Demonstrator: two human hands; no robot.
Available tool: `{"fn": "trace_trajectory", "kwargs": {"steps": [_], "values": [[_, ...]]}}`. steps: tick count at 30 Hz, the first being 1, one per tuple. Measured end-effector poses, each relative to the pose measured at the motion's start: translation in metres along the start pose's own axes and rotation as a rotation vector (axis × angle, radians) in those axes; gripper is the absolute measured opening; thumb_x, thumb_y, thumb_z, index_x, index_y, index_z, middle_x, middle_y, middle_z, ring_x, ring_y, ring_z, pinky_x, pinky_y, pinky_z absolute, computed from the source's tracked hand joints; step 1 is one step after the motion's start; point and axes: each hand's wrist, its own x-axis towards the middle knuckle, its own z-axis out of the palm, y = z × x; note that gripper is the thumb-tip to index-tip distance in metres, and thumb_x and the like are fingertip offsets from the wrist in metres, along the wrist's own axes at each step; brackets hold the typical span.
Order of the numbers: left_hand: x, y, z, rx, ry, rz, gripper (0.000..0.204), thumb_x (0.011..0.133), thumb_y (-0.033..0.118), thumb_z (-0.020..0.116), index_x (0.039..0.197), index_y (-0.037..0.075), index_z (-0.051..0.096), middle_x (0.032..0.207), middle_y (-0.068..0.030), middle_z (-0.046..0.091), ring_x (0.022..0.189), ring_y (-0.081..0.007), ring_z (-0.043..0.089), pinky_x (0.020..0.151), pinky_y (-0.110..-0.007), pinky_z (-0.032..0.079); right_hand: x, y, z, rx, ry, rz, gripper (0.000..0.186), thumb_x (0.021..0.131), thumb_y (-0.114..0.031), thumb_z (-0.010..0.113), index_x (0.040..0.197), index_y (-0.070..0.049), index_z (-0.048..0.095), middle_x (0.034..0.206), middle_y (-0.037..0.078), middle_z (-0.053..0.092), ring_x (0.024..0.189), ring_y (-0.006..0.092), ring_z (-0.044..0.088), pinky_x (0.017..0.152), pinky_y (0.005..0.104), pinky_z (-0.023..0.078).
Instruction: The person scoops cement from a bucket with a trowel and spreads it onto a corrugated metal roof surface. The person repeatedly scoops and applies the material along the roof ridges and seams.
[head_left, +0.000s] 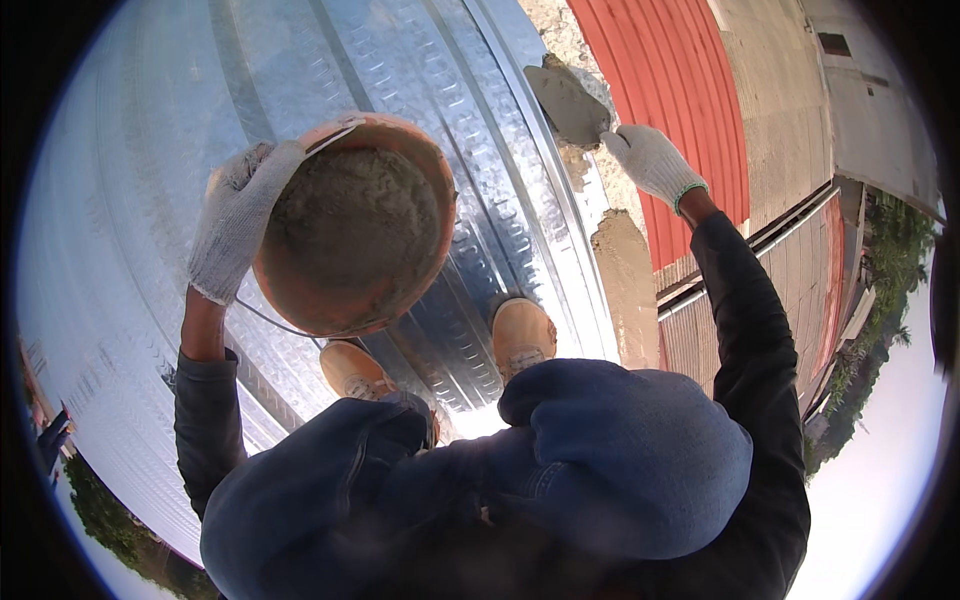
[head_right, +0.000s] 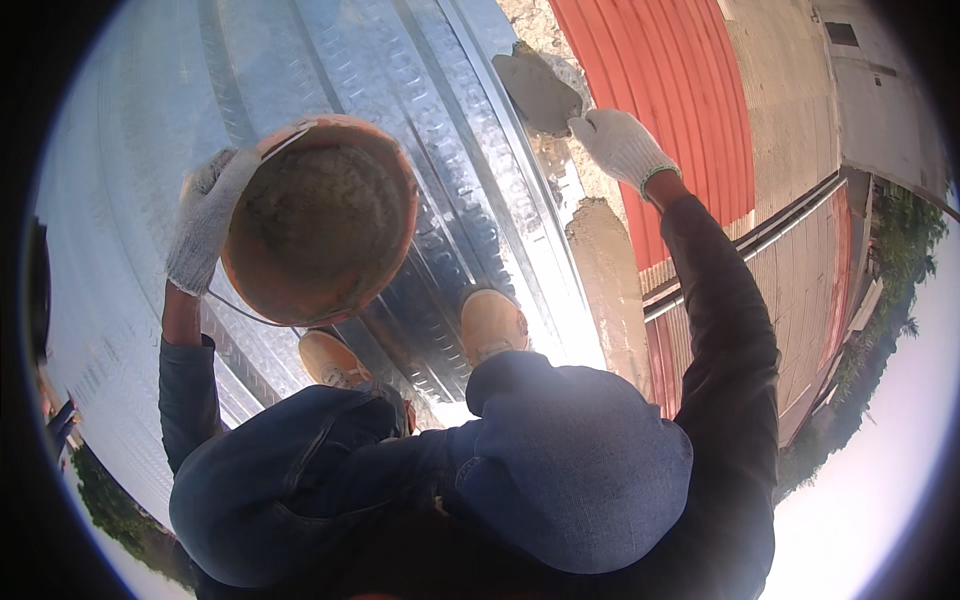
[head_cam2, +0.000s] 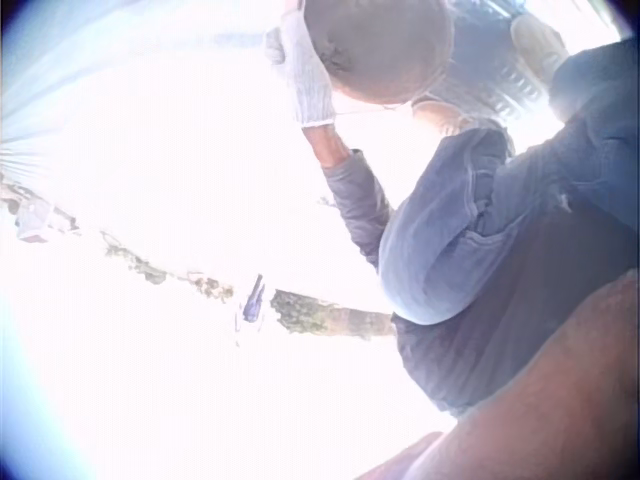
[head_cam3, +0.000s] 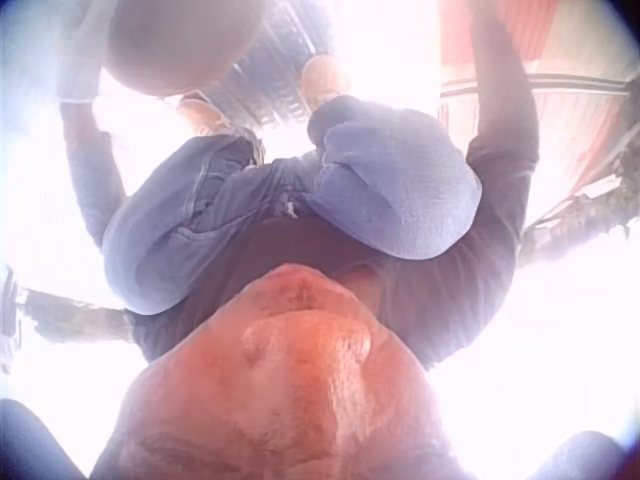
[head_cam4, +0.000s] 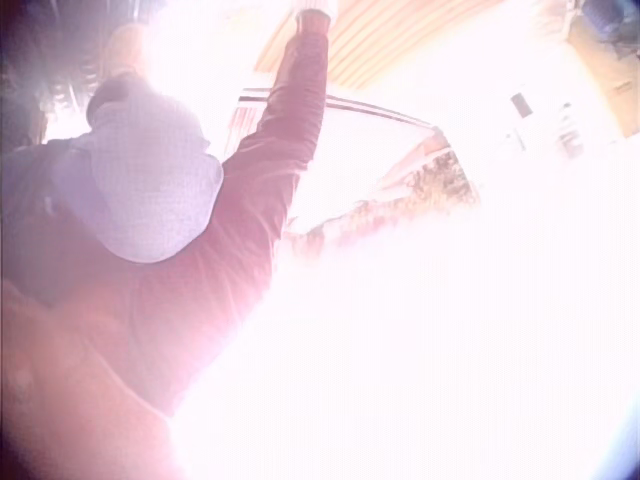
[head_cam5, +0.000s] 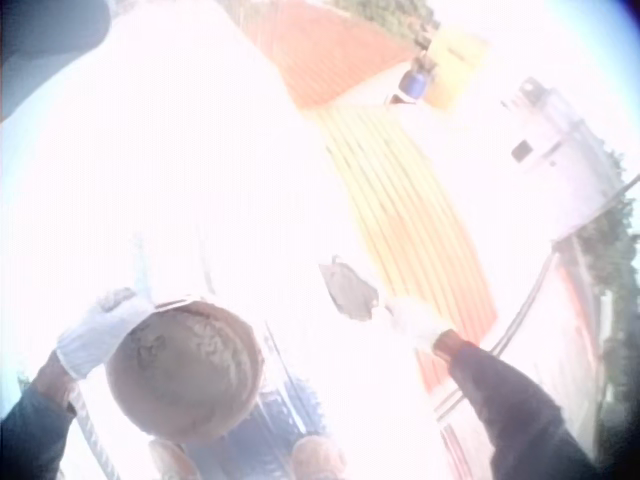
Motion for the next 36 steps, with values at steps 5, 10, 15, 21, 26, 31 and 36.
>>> {"fn": "trace_trajectory", "kwargs": {"steps": [5, 10, 15, 21, 26, 31, 36], "values": [[0.014, 0.006, -0.008, -0.021, -0.025, -0.051, 0.035, 0.113, 0.039, 0.072, 0.105, 0.006, 0.079, 0.095, 0.0044, 0.067, 0.089, -0.0065, 0.060, 0.081, -0.026, 0.052, -0.039, -0.005, 0.018, 0.068, -0.051, 0.153, 0.054, 0.112, -0.044, 0.052, 0.101, 0.006, 0.070, 0.095, 0.033, 0.071, 0.095, 0.0528, 0.071, 0.087, 0.0598, 0.055], [0.023, -0.002, -0.018, 0.000, -0.034, -0.076, 0.031, 0.114, 0.034, 0.070, 0.120, 0.005, 0.078, 0.109, 0.0024, 0.073, 0.101, -0.0083, 0.066, 0.090, -0.031, 0.058, -0.067, 0.009, 0.046, 0.129, -0.010, 0.157, 0.051, 0.113, -0.043, 0.053, 0.100, 0.004, 0.071, 0.093, 0.032, 0.071, 0.094, 0.0527, 0.071, 0.086, 0.0601, 0.055], [0.024, -0.025, -0.029, -0.029, -0.088, 0.005, 0.028, 0.114, 0.031, 0.069, 0.122, 0.006, 0.079, 0.110, 0.0026, 0.074, 0.103, -0.0088, 0.067, 0.091, -0.030, 0.058, -0.101, 0.019, 0.068, 0.157, 0.011, 0.170, 0.049, 0.113, -0.043, 0.054, 0.105, 0.003, 0.070, 0.093, 0.032, 0.072, 0.093, 0.0526, 0.072, 0.085, 0.0604, 0.055], [0.004, -0.020, -0.013, -0.010, 0.020, 0.042, 0.026, 0.115, 0.032, 0.069, 0.112, 0.008, 0.079, 0.105, 0.0051, 0.070, 0.098, -0.0061, 0.061, 0.087, -0.027, 0.054, -0.143, 0.026, 0.105, 0.205, 0.020, 0.246, 0.046, 0.112, -0.042, 0.055, 0.114, 0.003, 0.067, 0.095, 0.032, 0.073, 0.094, 0.0526, 0.072, 0.085, 0.0604, 0.055], [-0.016, -0.016, -0.003, -0.031, 0.081, 0.029, 0.029, 0.114, 0.032, 0.072, 0.110, 0.005, 0.081, 0.099, 0.0060, 0.070, 0.096, -0.0061, 0.061, 0.084, -0.027, 0.054, -0.183, 0.013, 0.104, 0.219, -0.013, 0.312, 0.045, 0.112, -0.041, 0.056, 0.114, 0.002, 0.067, 0.095, 0.031, 0.073, 0.093, 0.0517, 0.073, 0.083, 0.0600, 0.055], [-0.021, -0.023, -0.003, -0.024, 0.075, 0.080, 0.030, 0.114, 0.031, 0.071, 0.109, 0.003, 0.079, 0.099, 0.0063, 0.068, 0.095, -0.0059, 0.059, 0.084, -0.027, 0.053, -0.199, 0.003, 0.080, 0.149, 0.026, 0.365, 0.044, 0.111, -0.044, 0.058, 0.111, 0.000, 0.069, 0.093, 0.029, 0.074, 0.091, 0.0497, 0.073, 0.081, 0.0591, 0.056], [-0.027, -0.006, 0.007, -0.020, 0.086, 0.048, 0.030, 0.115, 0.030, 0.070, 0.108, 0.002, 0.079, 0.100, 0.0065, 0.068, 0.096, -0.0060, 0.059, 0.086, -0.027, 0.052, -0.156, 0.017, 0.052, -0.043, 0.128, 0.232, 0.042, 0.112, -0.044, 0.059, 0.103, -0.004, 0.070, 0.089, 0.023, 0.074, 0.088, 0.0447, 0.074, 0.079, 0.0555, 0.057]]}}
